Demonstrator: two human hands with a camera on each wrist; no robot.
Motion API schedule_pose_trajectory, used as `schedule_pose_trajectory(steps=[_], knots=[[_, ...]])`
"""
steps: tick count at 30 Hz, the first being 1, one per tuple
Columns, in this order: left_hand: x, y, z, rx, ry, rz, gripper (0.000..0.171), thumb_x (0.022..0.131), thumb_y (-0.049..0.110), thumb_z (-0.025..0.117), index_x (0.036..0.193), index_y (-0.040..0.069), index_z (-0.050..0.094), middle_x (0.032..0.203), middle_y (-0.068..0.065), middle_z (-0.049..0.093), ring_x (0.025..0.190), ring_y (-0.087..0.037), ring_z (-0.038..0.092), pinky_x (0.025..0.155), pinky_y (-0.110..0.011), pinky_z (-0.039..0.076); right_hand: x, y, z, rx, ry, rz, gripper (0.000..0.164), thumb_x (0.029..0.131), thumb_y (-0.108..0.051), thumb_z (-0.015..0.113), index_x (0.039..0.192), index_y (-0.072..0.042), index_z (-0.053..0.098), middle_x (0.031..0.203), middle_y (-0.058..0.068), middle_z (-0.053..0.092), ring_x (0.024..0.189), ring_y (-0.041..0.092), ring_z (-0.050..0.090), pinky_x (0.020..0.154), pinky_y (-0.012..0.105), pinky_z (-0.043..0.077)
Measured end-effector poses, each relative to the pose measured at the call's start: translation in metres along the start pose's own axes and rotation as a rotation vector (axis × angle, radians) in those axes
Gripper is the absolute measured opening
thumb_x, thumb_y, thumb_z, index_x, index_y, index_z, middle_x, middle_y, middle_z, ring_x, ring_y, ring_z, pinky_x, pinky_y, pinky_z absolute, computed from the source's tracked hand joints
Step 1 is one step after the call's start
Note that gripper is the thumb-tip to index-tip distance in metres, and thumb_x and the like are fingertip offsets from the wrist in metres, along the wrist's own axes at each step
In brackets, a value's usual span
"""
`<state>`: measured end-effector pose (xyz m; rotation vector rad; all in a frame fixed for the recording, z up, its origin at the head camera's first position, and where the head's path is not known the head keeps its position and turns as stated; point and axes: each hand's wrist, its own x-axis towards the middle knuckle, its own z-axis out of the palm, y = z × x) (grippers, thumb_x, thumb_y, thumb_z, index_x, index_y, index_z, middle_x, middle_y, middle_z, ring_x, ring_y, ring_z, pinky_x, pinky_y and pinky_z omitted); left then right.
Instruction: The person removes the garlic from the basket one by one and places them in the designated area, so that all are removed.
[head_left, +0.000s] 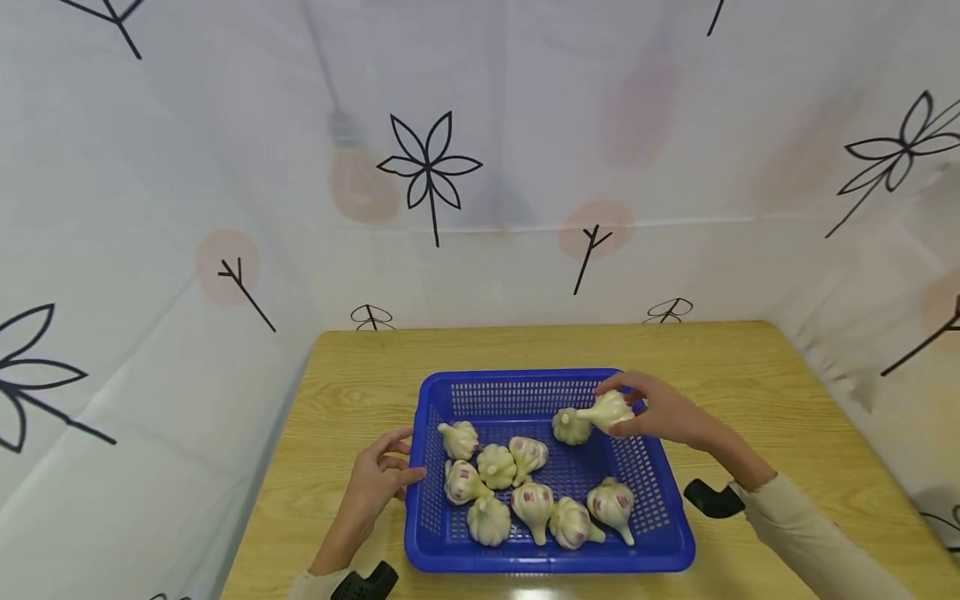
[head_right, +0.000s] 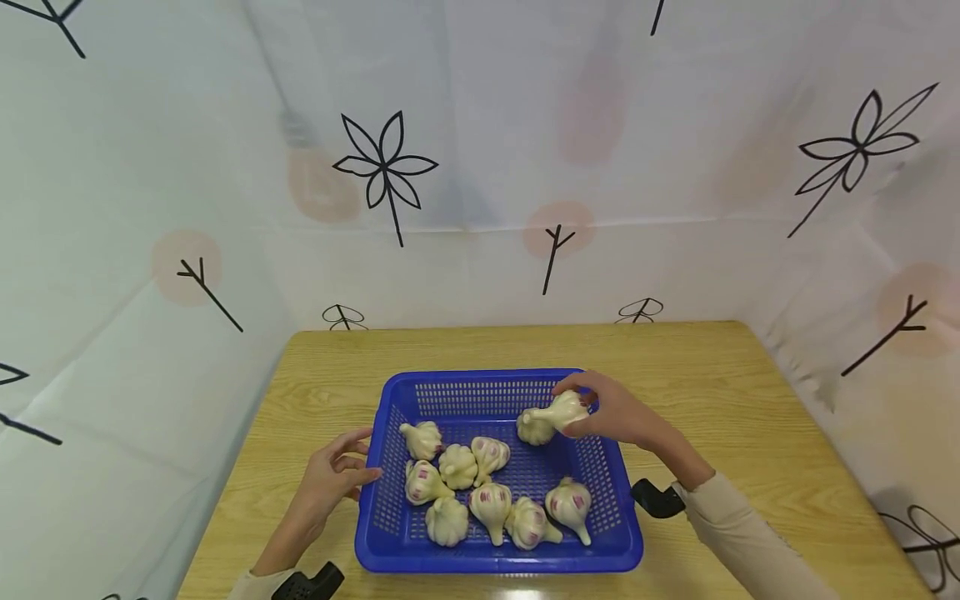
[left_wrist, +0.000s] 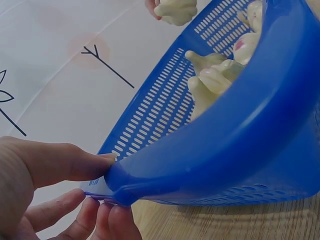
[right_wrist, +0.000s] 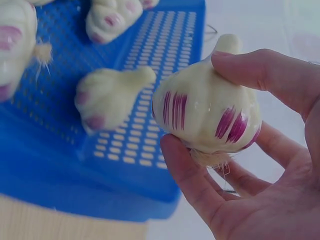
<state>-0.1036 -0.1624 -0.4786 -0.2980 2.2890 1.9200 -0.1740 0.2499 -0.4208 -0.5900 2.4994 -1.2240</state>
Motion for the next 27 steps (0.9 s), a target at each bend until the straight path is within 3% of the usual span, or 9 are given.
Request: schedule_pose_trajectory(steps=[6,14,27], knots=[[0.001,-0.002,-0.001,-0.005,0.002,-0.005,0.060,0.074,0.002,0.077,0.129,0.009,0.056,0.104,-0.013,0.053,0.078,-0.020,0.054,0.054,-0.041,0.053,-0.007,0.000,-0.014,-0.016,0.055,0.003,0.049,0.078,-0.019,0.077,0.121,-0.009,0.056,0.125,0.018,0.047,0.100,0.035,0.051,0.069,0.033,0.052],[0.004,-0.006,0.000,0.002,0.000,-0.022,0.059,0.076,0.001,0.076,0.130,0.009,0.055,0.105,-0.013,0.053,0.079,-0.020,0.054,0.054,-0.038,0.053,-0.013,0.003,-0.030,-0.036,0.134,0.080,0.055,0.079,-0.023,0.077,0.124,-0.002,0.054,0.117,0.018,0.053,0.097,0.033,0.053,0.065,0.035,0.052],[0.000,-0.001,0.000,-0.011,0.000,-0.016,0.061,0.074,0.001,0.077,0.130,0.011,0.056,0.106,-0.013,0.053,0.077,-0.019,0.054,0.052,-0.034,0.053,-0.017,0.031,-0.051,-0.034,0.212,0.180,0.059,0.084,-0.028,0.073,0.128,0.003,0.048,0.111,0.023,0.053,0.089,0.030,0.058,0.065,0.033,0.053]])
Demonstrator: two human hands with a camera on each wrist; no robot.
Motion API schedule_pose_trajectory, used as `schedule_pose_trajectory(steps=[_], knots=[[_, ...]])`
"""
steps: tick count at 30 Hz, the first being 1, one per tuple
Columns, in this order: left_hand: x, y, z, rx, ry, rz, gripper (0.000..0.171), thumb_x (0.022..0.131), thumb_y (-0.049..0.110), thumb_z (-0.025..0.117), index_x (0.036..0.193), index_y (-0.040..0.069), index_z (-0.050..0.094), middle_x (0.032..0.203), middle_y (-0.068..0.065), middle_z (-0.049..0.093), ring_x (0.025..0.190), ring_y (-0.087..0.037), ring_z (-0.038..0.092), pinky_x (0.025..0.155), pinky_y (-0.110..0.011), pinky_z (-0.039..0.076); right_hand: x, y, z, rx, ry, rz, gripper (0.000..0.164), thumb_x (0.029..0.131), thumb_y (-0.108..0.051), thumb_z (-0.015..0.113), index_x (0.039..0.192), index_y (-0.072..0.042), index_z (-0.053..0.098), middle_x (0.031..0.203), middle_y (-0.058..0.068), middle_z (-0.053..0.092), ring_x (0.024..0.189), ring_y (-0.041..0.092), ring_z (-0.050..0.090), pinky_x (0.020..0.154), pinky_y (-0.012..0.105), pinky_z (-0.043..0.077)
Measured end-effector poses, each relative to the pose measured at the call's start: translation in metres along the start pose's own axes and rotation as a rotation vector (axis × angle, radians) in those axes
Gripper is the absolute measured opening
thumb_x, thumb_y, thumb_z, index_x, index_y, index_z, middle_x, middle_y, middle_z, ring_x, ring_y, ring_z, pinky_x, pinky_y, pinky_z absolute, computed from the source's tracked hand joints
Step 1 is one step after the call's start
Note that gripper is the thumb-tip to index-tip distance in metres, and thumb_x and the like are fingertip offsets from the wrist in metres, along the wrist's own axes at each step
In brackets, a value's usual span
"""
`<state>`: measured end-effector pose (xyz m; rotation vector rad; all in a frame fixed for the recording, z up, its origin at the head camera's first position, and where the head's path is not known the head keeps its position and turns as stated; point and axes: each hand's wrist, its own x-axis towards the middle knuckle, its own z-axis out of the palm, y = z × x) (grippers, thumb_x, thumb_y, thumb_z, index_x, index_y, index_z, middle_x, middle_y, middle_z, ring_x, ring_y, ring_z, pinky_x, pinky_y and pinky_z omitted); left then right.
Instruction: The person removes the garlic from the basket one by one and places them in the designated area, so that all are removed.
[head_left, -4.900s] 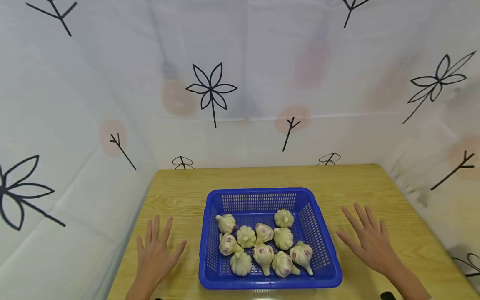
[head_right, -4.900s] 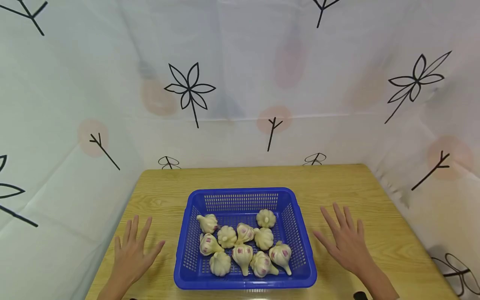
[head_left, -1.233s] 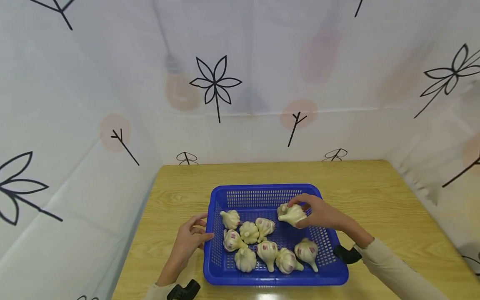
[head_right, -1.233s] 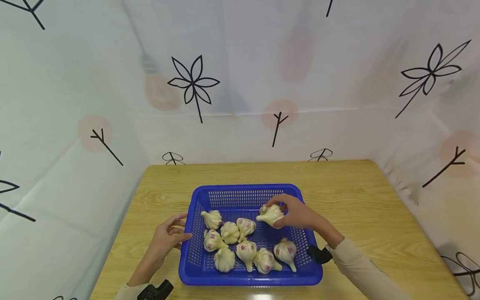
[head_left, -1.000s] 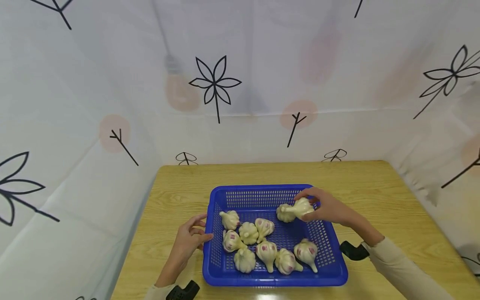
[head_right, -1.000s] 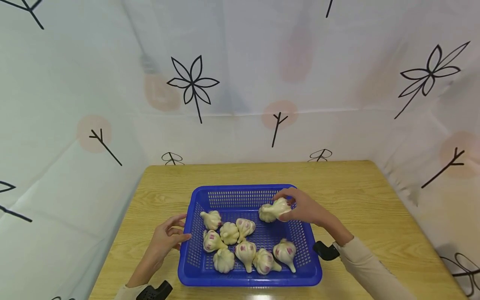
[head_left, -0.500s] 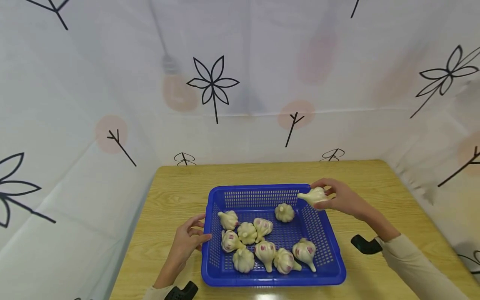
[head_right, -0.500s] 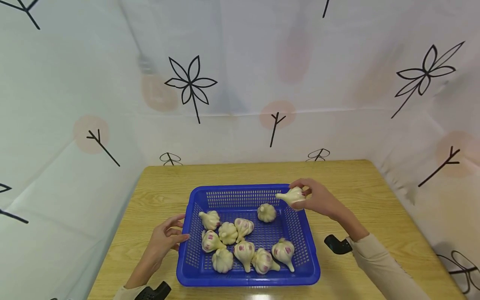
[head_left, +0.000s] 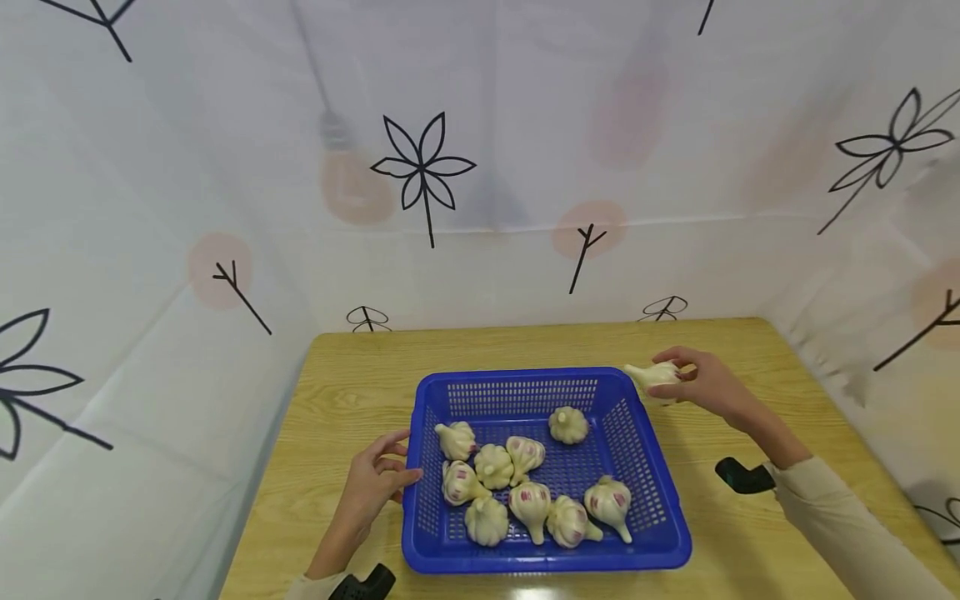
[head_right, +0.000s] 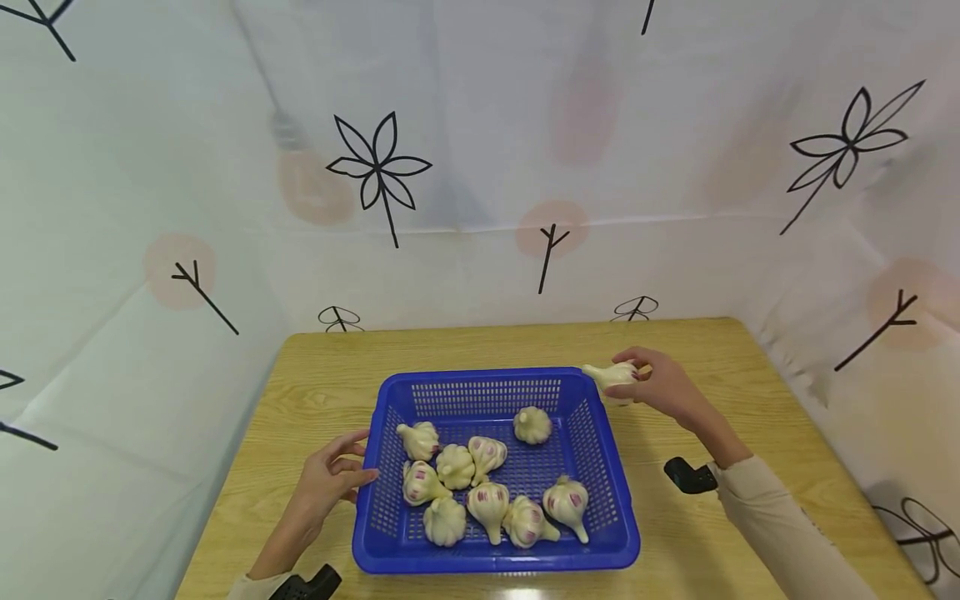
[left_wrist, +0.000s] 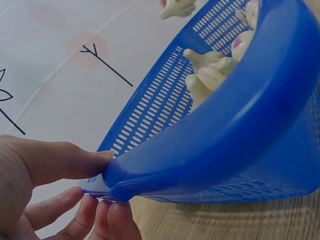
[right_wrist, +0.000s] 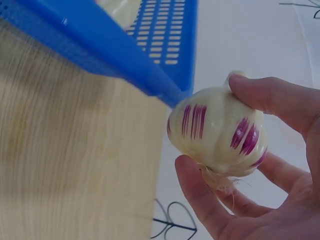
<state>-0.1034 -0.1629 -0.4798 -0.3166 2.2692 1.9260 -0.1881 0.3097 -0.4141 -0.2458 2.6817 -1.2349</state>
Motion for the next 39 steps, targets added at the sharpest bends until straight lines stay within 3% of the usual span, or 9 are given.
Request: schedule_pose_trajectory(steps=[12,18,30,34,39], knots=[[0.000,-0.001,-0.001,-0.007,-0.005,0.005,0.060,0.075,0.002,0.077,0.131,0.010,0.055,0.106,-0.014,0.053,0.079,-0.020,0.054,0.053,-0.038,0.053,0.013,0.031,-0.002,0.002,0.032,0.123,0.070,0.085,-0.032,0.071,0.131,0.012,0.041,0.111,0.032,0.050,0.083,0.029,0.060,0.069,0.037,0.056],[-0.001,0.000,-0.002,-0.018,-0.005,0.013,0.060,0.075,0.002,0.077,0.131,0.009,0.055,0.105,-0.014,0.053,0.078,-0.019,0.054,0.052,-0.037,0.053,0.021,0.051,0.002,0.042,0.034,0.185,0.068,0.086,-0.035,0.069,0.127,0.013,0.042,0.101,0.026,0.060,0.082,0.030,0.064,0.075,0.044,0.055],[0.000,-0.003,0.001,-0.024,-0.013,0.002,0.059,0.076,0.002,0.076,0.131,0.011,0.055,0.106,-0.014,0.051,0.078,-0.020,0.056,0.050,-0.032,0.051,0.027,0.085,0.017,0.030,0.018,0.324,0.067,0.088,-0.041,0.064,0.116,0.016,0.045,0.100,0.026,0.057,0.082,0.031,0.062,0.071,0.043,0.056],[0.000,-0.003,0.001,-0.031,-0.012,0.006,0.058,0.077,0.002,0.076,0.130,0.012,0.057,0.105,-0.013,0.052,0.078,-0.020,0.056,0.050,-0.033,0.051,0.028,0.093,0.024,0.019,0.051,0.342,0.063,0.087,-0.045,0.064,0.109,0.013,0.052,0.095,0.020,0.059,0.076,0.029,0.064,0.068,0.041,0.056],[-0.002,-0.001,0.000,-0.038,-0.006,0.004,0.056,0.076,0.001,0.076,0.129,0.011,0.058,0.104,-0.014,0.052,0.077,-0.020,0.057,0.049,-0.032,0.051,0.029,0.097,0.028,0.024,0.066,0.336,0.066,0.088,-0.049,0.061,0.109,0.013,0.053,0.096,0.021,0.060,0.074,0.028,0.063,0.067,0.040,0.055]])
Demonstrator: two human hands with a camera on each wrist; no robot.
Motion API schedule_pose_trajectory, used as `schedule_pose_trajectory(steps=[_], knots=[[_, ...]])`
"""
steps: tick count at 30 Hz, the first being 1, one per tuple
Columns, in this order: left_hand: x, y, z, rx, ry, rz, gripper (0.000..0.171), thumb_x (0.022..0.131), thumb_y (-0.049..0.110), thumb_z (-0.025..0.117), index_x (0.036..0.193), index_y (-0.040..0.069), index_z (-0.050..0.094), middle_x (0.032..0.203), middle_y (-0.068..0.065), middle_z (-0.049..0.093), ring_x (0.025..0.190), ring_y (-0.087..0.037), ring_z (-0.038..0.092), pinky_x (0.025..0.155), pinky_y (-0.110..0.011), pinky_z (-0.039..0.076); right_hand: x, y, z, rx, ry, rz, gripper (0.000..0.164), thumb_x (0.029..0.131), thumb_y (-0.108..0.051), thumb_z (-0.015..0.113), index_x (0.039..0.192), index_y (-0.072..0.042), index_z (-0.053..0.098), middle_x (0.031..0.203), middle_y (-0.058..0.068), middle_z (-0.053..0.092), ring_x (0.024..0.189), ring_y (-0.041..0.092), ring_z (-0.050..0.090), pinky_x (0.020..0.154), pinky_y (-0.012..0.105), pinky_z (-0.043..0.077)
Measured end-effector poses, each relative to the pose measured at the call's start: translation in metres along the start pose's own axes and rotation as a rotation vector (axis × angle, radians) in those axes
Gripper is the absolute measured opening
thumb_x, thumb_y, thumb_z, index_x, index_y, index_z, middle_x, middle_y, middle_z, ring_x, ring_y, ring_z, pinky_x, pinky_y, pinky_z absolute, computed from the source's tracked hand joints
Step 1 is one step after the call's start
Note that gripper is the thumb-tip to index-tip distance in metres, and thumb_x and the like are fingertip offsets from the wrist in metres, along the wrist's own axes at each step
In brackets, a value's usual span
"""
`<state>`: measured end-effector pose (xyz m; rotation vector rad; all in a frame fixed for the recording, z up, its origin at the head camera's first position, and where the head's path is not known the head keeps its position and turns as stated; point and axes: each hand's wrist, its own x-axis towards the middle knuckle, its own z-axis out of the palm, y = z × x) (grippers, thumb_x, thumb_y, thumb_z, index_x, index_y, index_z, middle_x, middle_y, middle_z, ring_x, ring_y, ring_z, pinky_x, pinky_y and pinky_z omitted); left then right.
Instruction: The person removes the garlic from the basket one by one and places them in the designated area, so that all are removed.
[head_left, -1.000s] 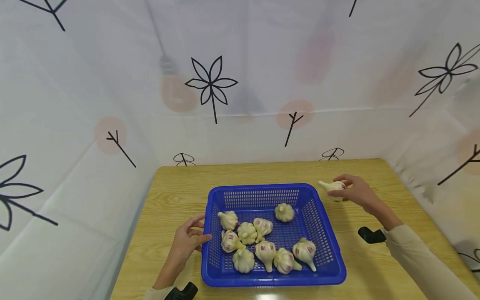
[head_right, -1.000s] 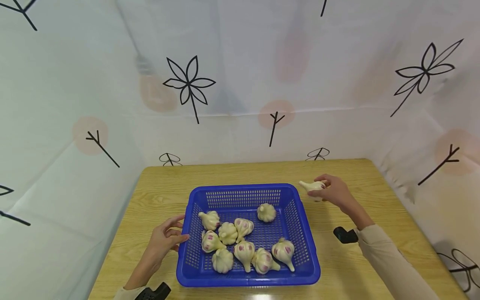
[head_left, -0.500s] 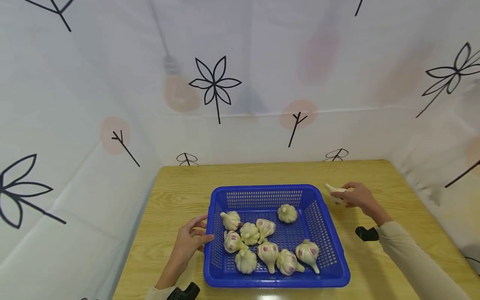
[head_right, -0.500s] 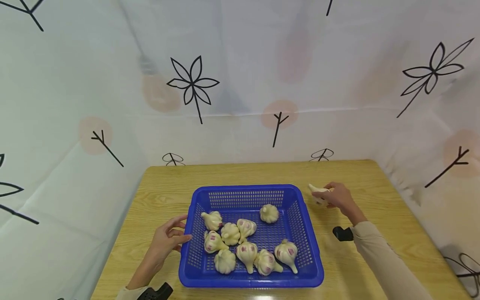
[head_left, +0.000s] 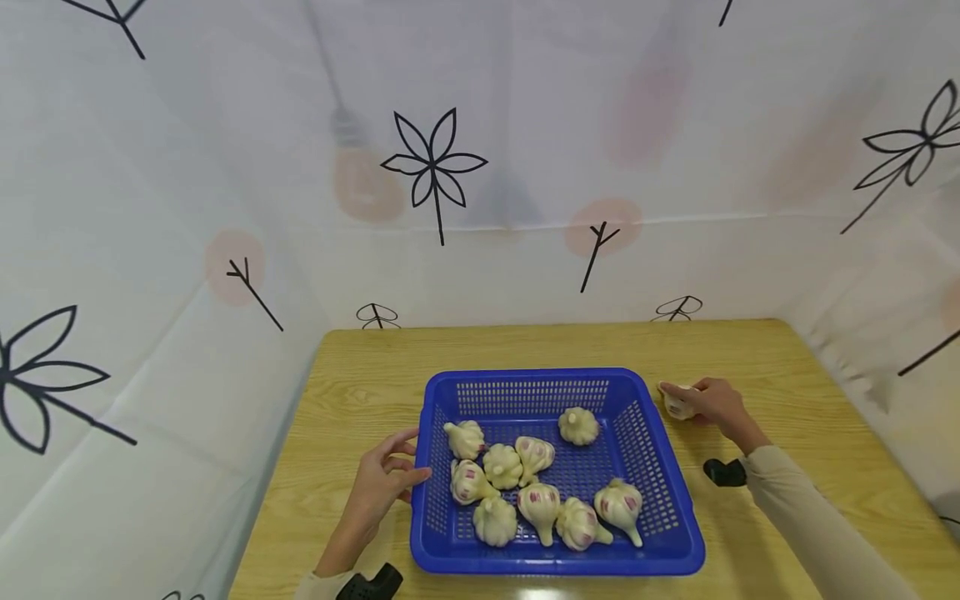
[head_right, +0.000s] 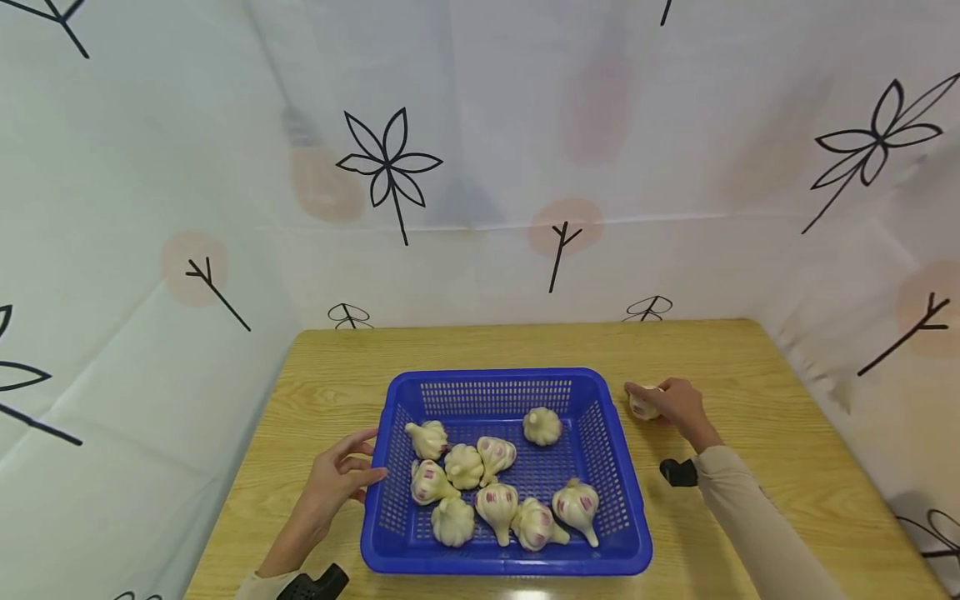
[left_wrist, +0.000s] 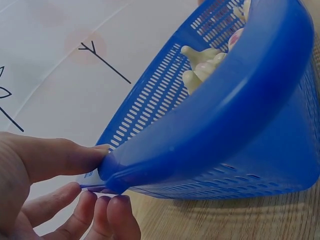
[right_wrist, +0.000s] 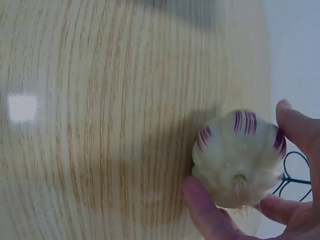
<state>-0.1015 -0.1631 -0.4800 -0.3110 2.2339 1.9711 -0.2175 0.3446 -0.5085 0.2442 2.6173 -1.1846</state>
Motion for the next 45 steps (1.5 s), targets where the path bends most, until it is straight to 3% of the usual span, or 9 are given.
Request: schedule_pose_trajectory(steps=[8,16,27,35,45], knots=[[0.001,0.001,0.000,0.006,-0.007,-0.002,0.058,0.077,0.003,0.076,0.131,0.010,0.055,0.105,-0.014,0.052,0.077,-0.019,0.057,0.050,-0.033,0.052,-0.006,0.000,-0.005,0.069,-0.095,-0.010,0.077,0.091,-0.043,0.058,0.129,0.020,0.035,0.112,0.034,0.051,0.086,0.033,0.064,0.075,0.042,0.055],[0.004,-0.005,0.000,0.017,0.001,-0.016,0.058,0.077,0.003,0.076,0.131,0.010,0.055,0.105,-0.013,0.053,0.078,-0.020,0.057,0.051,-0.033,0.052,-0.014,0.002,-0.002,0.070,-0.053,-0.027,0.075,0.091,-0.044,0.058,0.127,0.019,0.038,0.113,0.036,0.051,0.084,0.032,0.065,0.073,0.042,0.055],[0.003,-0.006,0.001,0.011,-0.007,-0.006,0.056,0.078,0.000,0.075,0.130,0.005,0.055,0.103,-0.014,0.053,0.078,-0.021,0.057,0.050,-0.033,0.051,-0.026,-0.001,-0.014,-0.070,-0.045,-0.136,0.075,0.087,-0.034,0.068,0.133,0.014,0.033,0.123,0.043,0.038,0.104,0.052,0.049,0.076,0.049,0.052],[0.002,-0.005,0.000,-0.010,-0.006,0.002,0.058,0.076,0.005,0.078,0.130,0.010,0.056,0.103,-0.013,0.052,0.078,-0.020,0.057,0.049,-0.031,0.051,-0.039,-0.018,-0.030,-0.124,0.000,-0.264,0.068,0.086,-0.026,0.070,0.132,0.011,0.038,0.127,0.042,0.038,0.110,0.057,0.043,0.081,0.059,0.047],[0.004,-0.009,-0.001,-0.026,-0.004,-0.010,0.058,0.075,0.004,0.078,0.128,0.014,0.058,0.102,-0.012,0.052,0.078,-0.021,0.058,0.050,-0.032,0.052,-0.060,-0.061,-0.033,-0.162,0.012,-0.404,0.061,0.085,-0.028,0.072,0.130,0.004,0.046,0.126,0.032,0.048,0.110,0.050,0.048,0.081,0.059,0.047]])
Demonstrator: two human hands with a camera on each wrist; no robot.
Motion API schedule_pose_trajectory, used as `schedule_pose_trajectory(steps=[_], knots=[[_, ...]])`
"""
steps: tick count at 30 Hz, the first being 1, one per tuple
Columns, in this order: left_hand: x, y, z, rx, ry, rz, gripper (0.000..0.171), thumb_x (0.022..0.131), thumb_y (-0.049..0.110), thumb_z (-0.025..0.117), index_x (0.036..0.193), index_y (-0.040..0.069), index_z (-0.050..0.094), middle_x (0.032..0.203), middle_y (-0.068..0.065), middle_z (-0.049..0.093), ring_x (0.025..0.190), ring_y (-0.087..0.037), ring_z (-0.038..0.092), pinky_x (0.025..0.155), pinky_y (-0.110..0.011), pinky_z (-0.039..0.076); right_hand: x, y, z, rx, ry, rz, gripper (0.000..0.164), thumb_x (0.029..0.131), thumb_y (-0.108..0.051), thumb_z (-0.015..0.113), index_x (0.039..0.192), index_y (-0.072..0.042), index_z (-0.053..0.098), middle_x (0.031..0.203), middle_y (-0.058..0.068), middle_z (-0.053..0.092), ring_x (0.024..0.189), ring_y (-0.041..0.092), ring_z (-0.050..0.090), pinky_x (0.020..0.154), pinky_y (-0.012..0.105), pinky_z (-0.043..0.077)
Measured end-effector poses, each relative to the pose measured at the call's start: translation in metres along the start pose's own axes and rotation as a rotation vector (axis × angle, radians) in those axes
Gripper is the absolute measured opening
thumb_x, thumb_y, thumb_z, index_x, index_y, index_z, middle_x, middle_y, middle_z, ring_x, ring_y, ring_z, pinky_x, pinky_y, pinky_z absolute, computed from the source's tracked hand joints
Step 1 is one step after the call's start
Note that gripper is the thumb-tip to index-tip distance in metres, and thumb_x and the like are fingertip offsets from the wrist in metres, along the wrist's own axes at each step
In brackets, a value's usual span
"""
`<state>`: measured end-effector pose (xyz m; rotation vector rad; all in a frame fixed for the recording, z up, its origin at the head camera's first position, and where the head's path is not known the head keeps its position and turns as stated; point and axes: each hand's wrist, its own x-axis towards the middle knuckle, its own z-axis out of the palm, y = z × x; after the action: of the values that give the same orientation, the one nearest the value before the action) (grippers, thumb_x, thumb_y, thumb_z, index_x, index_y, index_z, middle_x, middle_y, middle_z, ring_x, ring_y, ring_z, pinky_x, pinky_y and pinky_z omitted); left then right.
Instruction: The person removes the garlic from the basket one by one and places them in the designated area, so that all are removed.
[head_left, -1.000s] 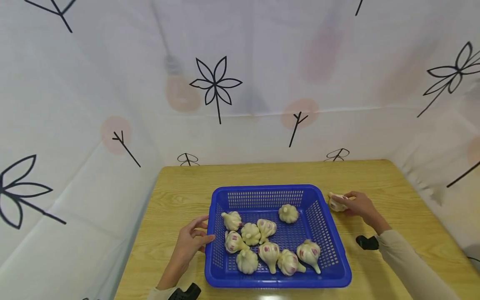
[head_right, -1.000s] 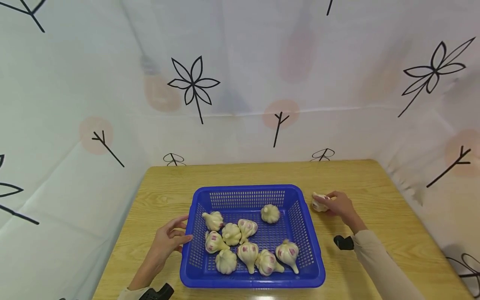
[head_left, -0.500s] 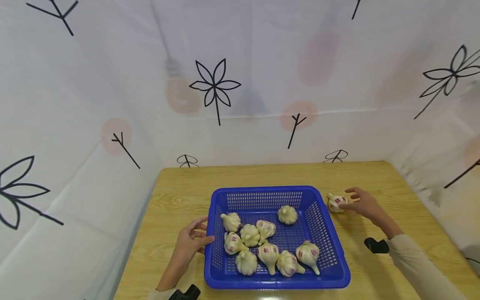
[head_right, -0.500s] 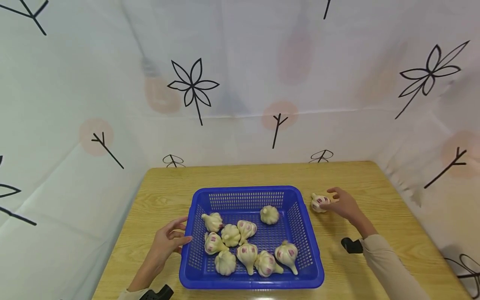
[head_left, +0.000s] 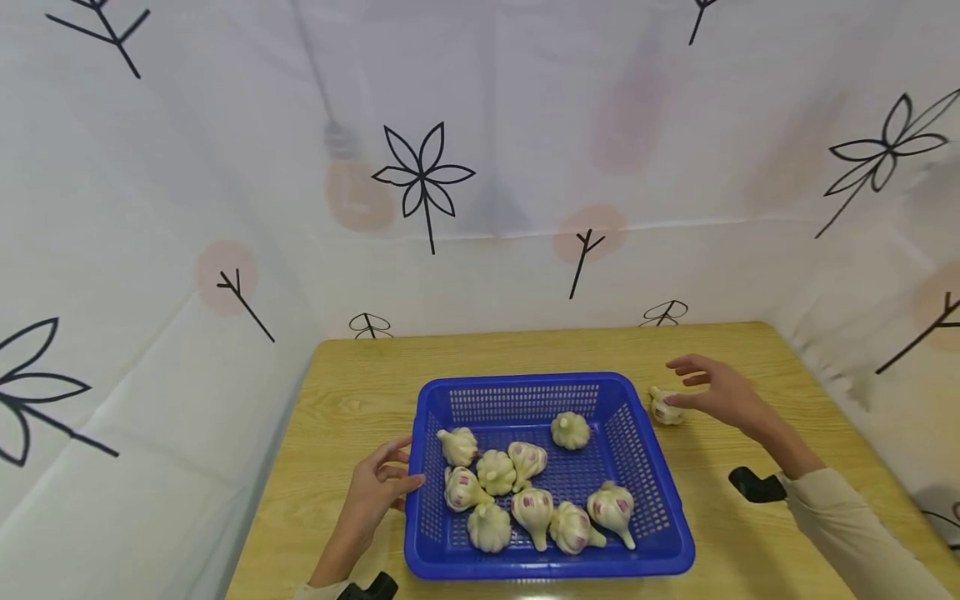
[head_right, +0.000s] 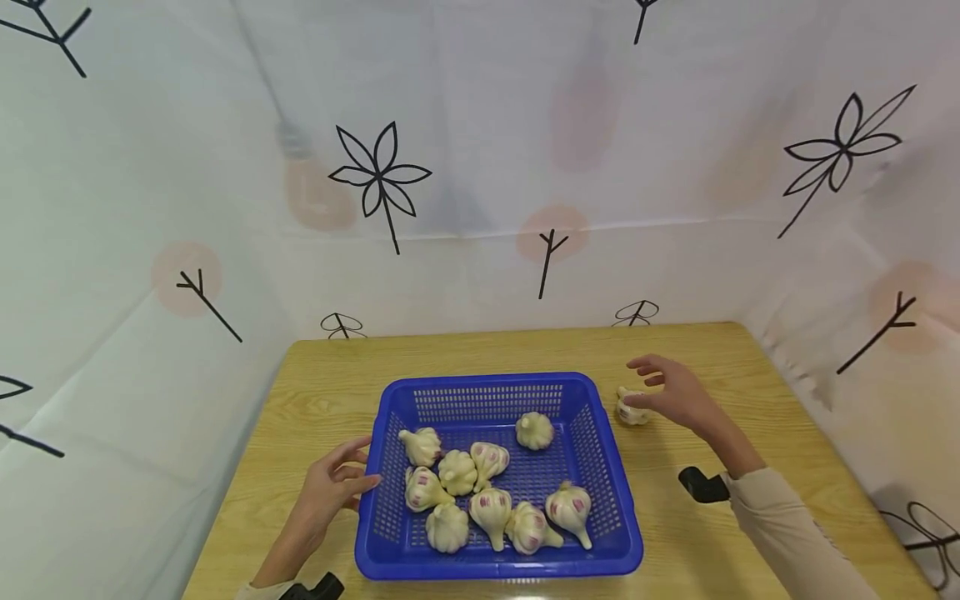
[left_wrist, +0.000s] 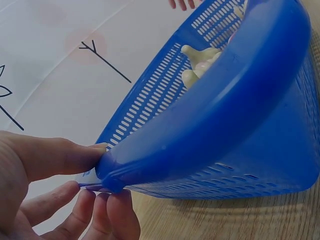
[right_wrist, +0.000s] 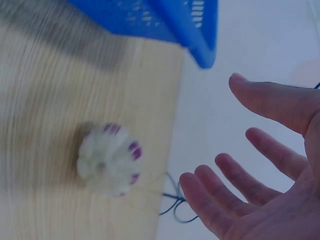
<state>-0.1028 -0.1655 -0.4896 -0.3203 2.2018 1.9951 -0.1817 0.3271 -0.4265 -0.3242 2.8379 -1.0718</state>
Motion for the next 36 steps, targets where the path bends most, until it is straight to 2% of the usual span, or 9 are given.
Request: schedule_pose_trajectory(steps=[4,9,16,21,29,36], knots=[[-0.001,0.000,-0.001,-0.009,-0.003,0.001,0.058,0.075,0.004,0.078,0.128,0.014,0.058,0.103,-0.013,0.052,0.078,-0.021,0.059,0.049,-0.032,0.052,0.003,-0.017,0.006,0.025,-0.010,-0.091,0.055,0.083,-0.021,0.073,0.128,0.002,0.050,0.124,0.028,0.051,0.109,0.047,0.051,0.079,0.055,0.050],[-0.003,0.002,-0.005,-0.003,0.014,0.016,0.057,0.076,0.005,0.077,0.129,0.010,0.057,0.104,-0.013,0.052,0.077,-0.019,0.059,0.048,-0.031,0.051,0.016,-0.031,0.025,0.085,-0.059,-0.164,0.054,0.081,-0.018,0.075,0.127,0.000,0.052,0.124,0.024,0.052,0.109,0.044,0.051,0.079,0.048,0.052],[-0.001,0.002,-0.001,-0.015,-0.009,0.031,0.056,0.077,0.007,0.077,0.129,0.010,0.057,0.104,-0.013,0.052,0.076,-0.018,0.059,0.048,-0.031,0.051,0.021,-0.046,0.041,0.095,-0.102,-0.245,0.054,0.080,-0.018,0.077,0.123,0.003,0.053,0.122,0.022,0.054,0.106,0.042,0.052,0.079,0.050,0.051],[-0.001,0.002,0.001,-0.011,0.006,0.029,0.055,0.077,0.007,0.077,0.128,0.010,0.058,0.103,-0.013,0.052,0.075,-0.018,0.059,0.047,-0.031,0.050,0.023,-0.053,0.055,0.075,-0.163,-0.282,0.054,0.078,-0.017,0.078,0.122,0.003,0.054,0.119,0.021,0.055,0.102,0.040,0.053,0.076,0.048,0.052],[-0.003,0.001,-0.001,-0.026,0.004,0.030,0.056,0.076,0.004,0.077,0.129,0.009,0.057,0.104,-0.014,0.052,0.075,-0.017,0.059,0.046,-0.029,0.050,0.032,-0.055,0.080,0.040,-0.266,-0.278,0.051,0.078,-0.014,0.078,0.121,0.002,0.055,0.119,0.023,0.054,0.103,0.041,0.053,0.073,0.039,0.053],[-0.005,0.001,0.000,-0.036,-0.005,0.028,0.057,0.077,0.005,0.077,0.130,0.009,0.056,0.105,-0.014,0.052,0.075,-0.017,0.058,0.046,-0.030,0.049,0.041,-0.055,0.094,0.034,-0.325,-0.208,0.053,0.078,-0.018,0.078,0.122,0.002,0.056,0.121,0.021,0.054,0.107,0.043,0.052,0.083,0.053,0.048]])
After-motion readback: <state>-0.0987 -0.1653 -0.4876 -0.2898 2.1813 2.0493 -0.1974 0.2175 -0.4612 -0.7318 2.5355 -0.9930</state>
